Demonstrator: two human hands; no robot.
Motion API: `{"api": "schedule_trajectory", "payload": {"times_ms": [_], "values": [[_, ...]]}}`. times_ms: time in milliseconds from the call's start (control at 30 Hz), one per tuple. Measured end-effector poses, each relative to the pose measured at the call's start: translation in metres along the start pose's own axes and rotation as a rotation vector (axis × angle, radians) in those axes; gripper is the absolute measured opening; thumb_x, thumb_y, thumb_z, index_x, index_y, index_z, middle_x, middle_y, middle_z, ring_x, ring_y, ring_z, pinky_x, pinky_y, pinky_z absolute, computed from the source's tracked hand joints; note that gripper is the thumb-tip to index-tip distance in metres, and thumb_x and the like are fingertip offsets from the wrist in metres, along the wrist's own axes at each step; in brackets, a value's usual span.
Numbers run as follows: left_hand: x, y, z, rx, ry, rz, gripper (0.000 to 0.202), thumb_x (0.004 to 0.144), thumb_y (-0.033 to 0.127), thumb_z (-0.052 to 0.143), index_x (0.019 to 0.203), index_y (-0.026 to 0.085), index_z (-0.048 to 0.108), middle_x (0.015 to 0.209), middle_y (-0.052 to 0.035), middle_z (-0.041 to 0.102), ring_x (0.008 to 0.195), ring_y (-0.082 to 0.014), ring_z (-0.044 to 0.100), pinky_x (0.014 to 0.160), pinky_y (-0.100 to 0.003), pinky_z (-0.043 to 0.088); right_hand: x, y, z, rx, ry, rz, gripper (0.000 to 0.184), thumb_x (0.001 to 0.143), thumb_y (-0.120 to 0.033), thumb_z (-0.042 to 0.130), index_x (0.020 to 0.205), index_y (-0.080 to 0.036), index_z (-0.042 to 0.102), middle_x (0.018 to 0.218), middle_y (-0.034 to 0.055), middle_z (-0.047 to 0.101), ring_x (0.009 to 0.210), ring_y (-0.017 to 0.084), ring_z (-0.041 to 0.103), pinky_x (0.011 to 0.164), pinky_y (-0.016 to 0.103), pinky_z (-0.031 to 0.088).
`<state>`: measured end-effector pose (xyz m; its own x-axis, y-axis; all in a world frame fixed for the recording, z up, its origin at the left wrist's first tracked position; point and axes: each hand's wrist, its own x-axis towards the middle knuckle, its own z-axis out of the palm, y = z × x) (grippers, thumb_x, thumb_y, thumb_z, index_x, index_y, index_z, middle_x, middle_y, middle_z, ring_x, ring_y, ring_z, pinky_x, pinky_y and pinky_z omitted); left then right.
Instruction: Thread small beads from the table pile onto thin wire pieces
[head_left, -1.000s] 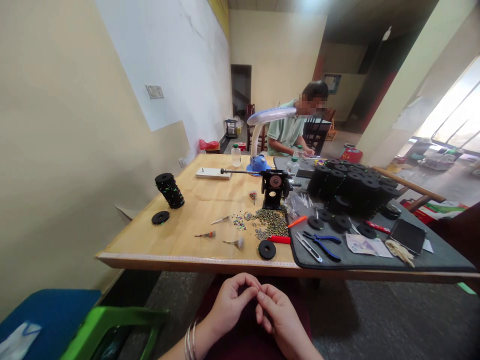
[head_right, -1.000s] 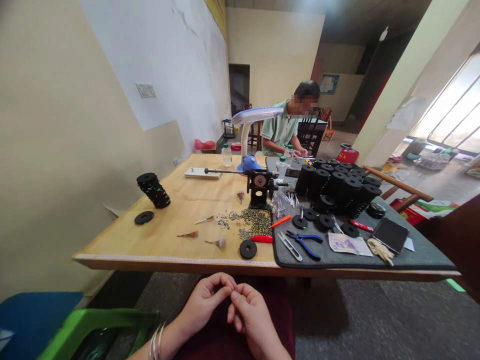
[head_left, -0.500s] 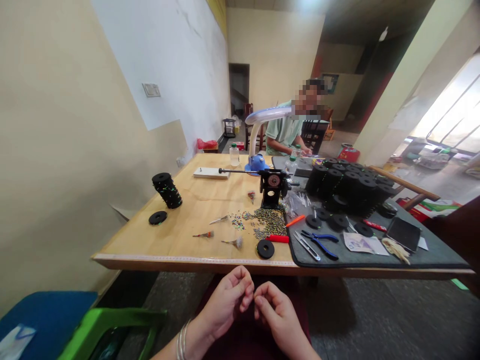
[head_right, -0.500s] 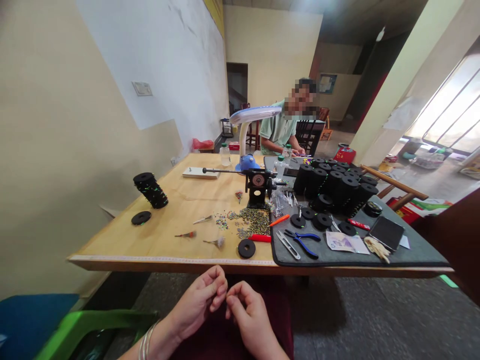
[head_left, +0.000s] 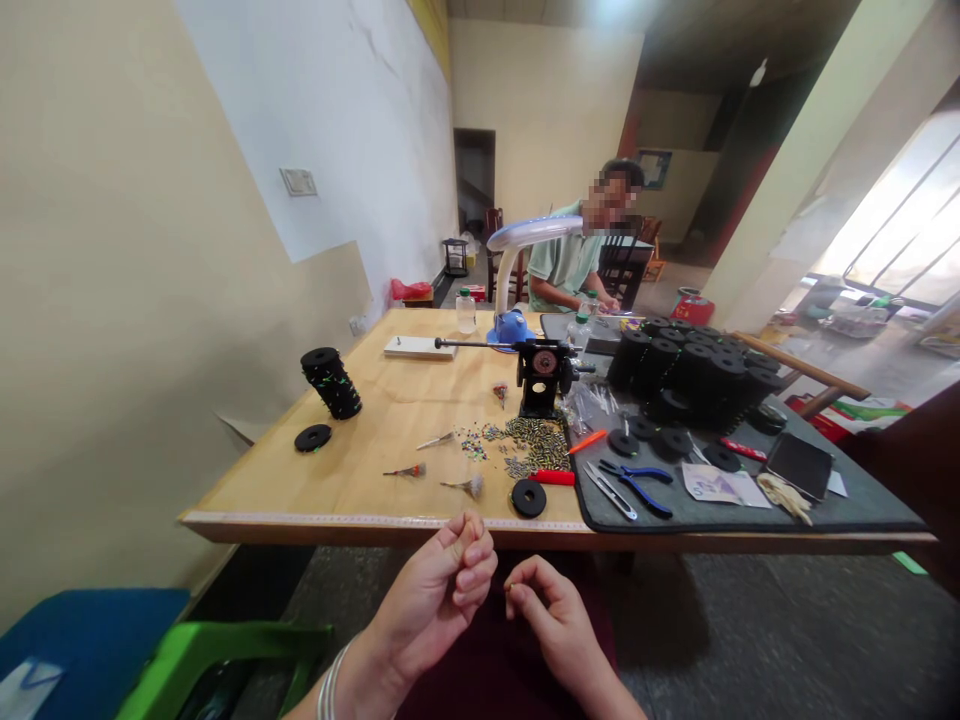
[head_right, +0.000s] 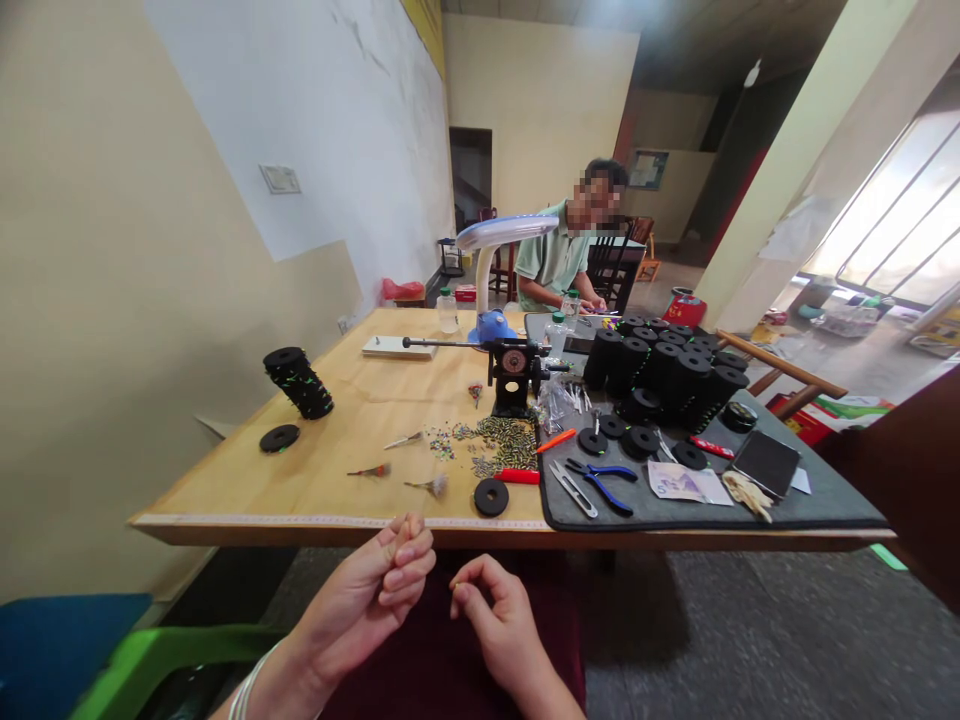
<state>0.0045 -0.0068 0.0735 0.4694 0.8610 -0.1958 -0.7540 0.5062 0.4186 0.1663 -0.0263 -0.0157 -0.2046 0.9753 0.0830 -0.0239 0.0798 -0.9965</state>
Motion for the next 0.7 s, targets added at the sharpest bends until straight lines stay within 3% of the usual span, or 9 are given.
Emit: {"api": "schedule_trajectory", "payload": {"times_ms": [200,500,700], "values": [[0.002,-0.001,-0.001,-0.046,0.006,0.006,0.017,0.070,0.008,0.073,0.073,0.012,0.057,0.058,0.0066,0.045,0.043,0.0012,0.039,0.038,-0.008,0.027,0.002,0.009,-0.001,0.041,0.008,0.006,0.022,0.087,-0.037,0.057,0.076,-0.017,0.057,0.062,-0.0018,0.055,0.061,0.013,0.047,0.063,0.025,0.038],[0.001,0.002,0.010,-0.070,-0.031,0.025,0.016,0.069,0.006,0.073,0.074,0.011,0.059,0.057,0.0065,0.046,0.043,0.0015,0.041,0.037,-0.008,0.028,0.006,0.016,-0.003,0.073,-0.012,0.048,0.026,0.086,-0.043,0.057,0.078,-0.017,0.059,0.071,0.0010,0.062,0.049,0.008,0.037,0.047,0.021,0.029],[-0.005,0.004,0.019,-0.079,-0.048,0.026,0.016,0.070,0.005,0.072,0.075,0.011,0.058,0.058,0.0071,0.043,0.043,0.0019,0.041,0.037,-0.007,0.028,0.011,0.025,-0.006,0.054,-0.017,0.014,0.028,0.086,-0.044,0.056,0.081,-0.017,0.062,0.076,0.0021,0.063,0.057,0.011,0.044,0.051,0.021,0.035]]}}
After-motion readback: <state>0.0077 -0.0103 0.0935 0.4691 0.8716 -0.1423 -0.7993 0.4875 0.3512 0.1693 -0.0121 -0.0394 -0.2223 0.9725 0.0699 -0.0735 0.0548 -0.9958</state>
